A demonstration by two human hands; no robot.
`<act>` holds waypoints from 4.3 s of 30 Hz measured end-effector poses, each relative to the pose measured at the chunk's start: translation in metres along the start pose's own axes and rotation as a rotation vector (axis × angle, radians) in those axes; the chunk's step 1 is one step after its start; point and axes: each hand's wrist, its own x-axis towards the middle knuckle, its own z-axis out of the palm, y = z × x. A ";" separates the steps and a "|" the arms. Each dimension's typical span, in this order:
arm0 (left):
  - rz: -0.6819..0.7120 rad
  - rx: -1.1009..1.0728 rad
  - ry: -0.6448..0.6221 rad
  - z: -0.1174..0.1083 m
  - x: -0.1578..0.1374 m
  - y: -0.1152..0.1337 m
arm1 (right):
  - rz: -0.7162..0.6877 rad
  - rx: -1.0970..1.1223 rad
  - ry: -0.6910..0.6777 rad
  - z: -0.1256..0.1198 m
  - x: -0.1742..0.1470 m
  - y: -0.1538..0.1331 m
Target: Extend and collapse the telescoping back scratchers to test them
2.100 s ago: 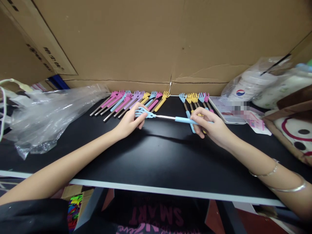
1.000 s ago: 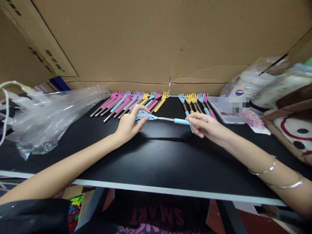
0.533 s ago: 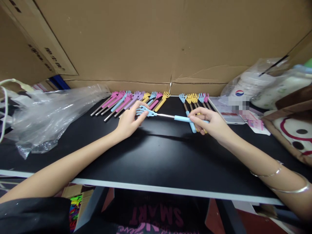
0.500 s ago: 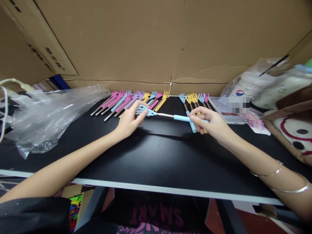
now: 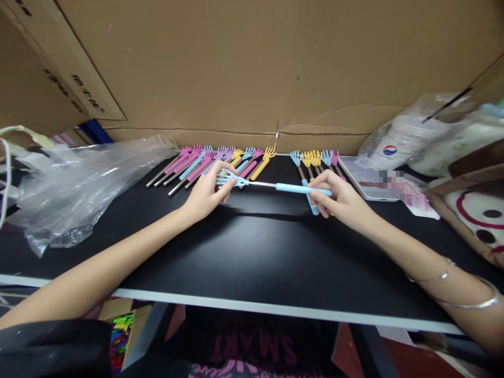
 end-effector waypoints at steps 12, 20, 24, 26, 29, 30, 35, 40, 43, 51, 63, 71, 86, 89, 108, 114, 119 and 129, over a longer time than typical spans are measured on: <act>0.146 0.103 0.029 0.001 -0.007 -0.003 | 0.134 0.177 -0.063 -0.005 0.000 -0.006; 0.249 0.201 0.125 0.000 -0.009 0.003 | 0.188 0.249 -0.127 -0.007 0.000 -0.008; 0.192 0.148 0.114 0.001 -0.008 0.006 | 0.179 0.213 -0.084 -0.005 -0.001 -0.009; 0.145 0.114 0.108 0.002 -0.008 0.006 | 0.169 0.179 -0.060 -0.002 -0.001 -0.010; 0.063 0.052 0.096 0.003 -0.006 0.005 | 0.148 0.105 -0.026 0.002 -0.002 -0.011; 0.037 0.024 0.085 0.004 -0.006 0.004 | 0.141 0.074 -0.018 0.003 -0.002 -0.011; -0.045 -0.132 -0.018 0.006 -0.001 0.001 | 0.101 -0.045 -0.006 0.005 -0.005 -0.012; -0.123 -0.232 -0.105 0.008 0.002 -0.003 | -0.012 -0.244 0.053 0.003 -0.006 -0.013; -0.155 -0.248 -0.131 0.009 0.002 -0.003 | -0.097 -0.356 0.089 0.003 -0.006 -0.013; -0.176 -0.221 -0.126 0.008 0.002 0.000 | -0.158 -0.553 0.126 0.002 -0.009 -0.011; -0.075 -0.180 -0.066 0.006 -0.003 0.005 | -0.022 -0.112 -0.022 0.004 0.000 0.001; 0.101 0.079 0.074 0.002 -0.009 0.008 | 0.032 0.011 -0.043 0.004 0.002 0.002; -0.128 -0.231 -0.060 0.010 -0.003 0.006 | -0.158 -0.350 0.118 0.000 -0.005 -0.007; -0.169 -0.272 -0.089 0.010 -0.003 0.004 | -0.229 -0.477 0.154 -0.001 -0.005 -0.006; -0.081 0.007 -0.237 -0.002 0.001 0.008 | -0.386 -0.963 0.125 -0.016 -0.001 -0.010; -0.002 0.426 -0.258 -0.008 0.002 0.012 | -0.440 -1.097 0.066 -0.020 0.001 -0.004; 0.050 0.659 -0.258 -0.011 0.002 0.016 | -0.417 -1.088 0.030 -0.018 0.000 0.001; 0.117 0.732 -0.331 -0.015 0.002 0.009 | -0.426 -1.096 -0.015 -0.010 -0.001 0.001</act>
